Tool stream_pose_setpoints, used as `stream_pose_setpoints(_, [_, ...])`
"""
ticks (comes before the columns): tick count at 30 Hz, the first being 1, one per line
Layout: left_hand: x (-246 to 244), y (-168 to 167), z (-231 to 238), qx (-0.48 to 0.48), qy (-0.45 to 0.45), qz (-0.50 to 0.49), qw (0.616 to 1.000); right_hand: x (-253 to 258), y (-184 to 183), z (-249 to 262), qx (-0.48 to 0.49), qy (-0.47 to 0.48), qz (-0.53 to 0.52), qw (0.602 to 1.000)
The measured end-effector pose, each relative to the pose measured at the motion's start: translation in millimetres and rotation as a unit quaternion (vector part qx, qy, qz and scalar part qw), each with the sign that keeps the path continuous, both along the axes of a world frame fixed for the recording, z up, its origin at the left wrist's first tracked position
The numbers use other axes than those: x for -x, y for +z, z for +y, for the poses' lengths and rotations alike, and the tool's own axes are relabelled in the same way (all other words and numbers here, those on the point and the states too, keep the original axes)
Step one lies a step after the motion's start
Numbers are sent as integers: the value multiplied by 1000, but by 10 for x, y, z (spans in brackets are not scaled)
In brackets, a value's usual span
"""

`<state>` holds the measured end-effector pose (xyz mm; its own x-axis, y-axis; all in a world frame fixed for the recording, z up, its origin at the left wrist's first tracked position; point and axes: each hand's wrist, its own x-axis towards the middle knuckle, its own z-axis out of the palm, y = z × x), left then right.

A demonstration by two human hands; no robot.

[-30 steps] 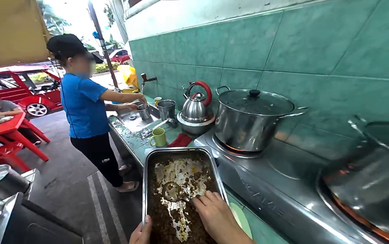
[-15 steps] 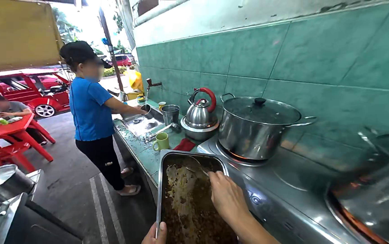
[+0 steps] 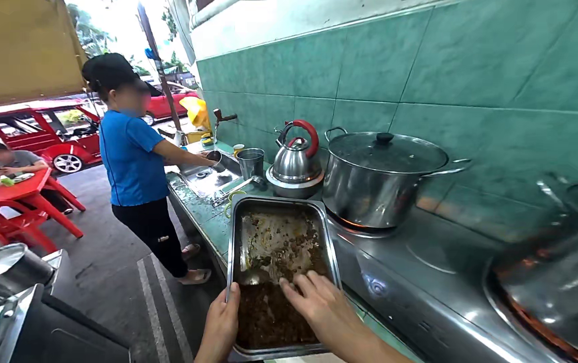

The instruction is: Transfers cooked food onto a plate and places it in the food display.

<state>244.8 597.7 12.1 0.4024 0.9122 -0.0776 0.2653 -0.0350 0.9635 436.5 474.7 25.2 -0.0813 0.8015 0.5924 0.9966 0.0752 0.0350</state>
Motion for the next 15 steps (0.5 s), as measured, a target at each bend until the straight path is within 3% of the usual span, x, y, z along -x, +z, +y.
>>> stream_pose_setpoints(3, [2, -8, 106, 14, 9, 3, 1000, -129, -225, -162, -16, 23, -11, 1000])
stream_pose_setpoints(6, [31, -25, 162, 9, 22, -11, 1000, -282, -226, -410, 49, 13, 9, 999])
stream_pose_setpoints(10, [63, -8, 200, -8, 10, -12, 1000, -540, -79, -505, 54, -30, 32, 998])
stream_pose_setpoints(15, [7, 105, 95, -42, -25, 25, 999, -639, 429, 14, -7, -111, 91, 990])
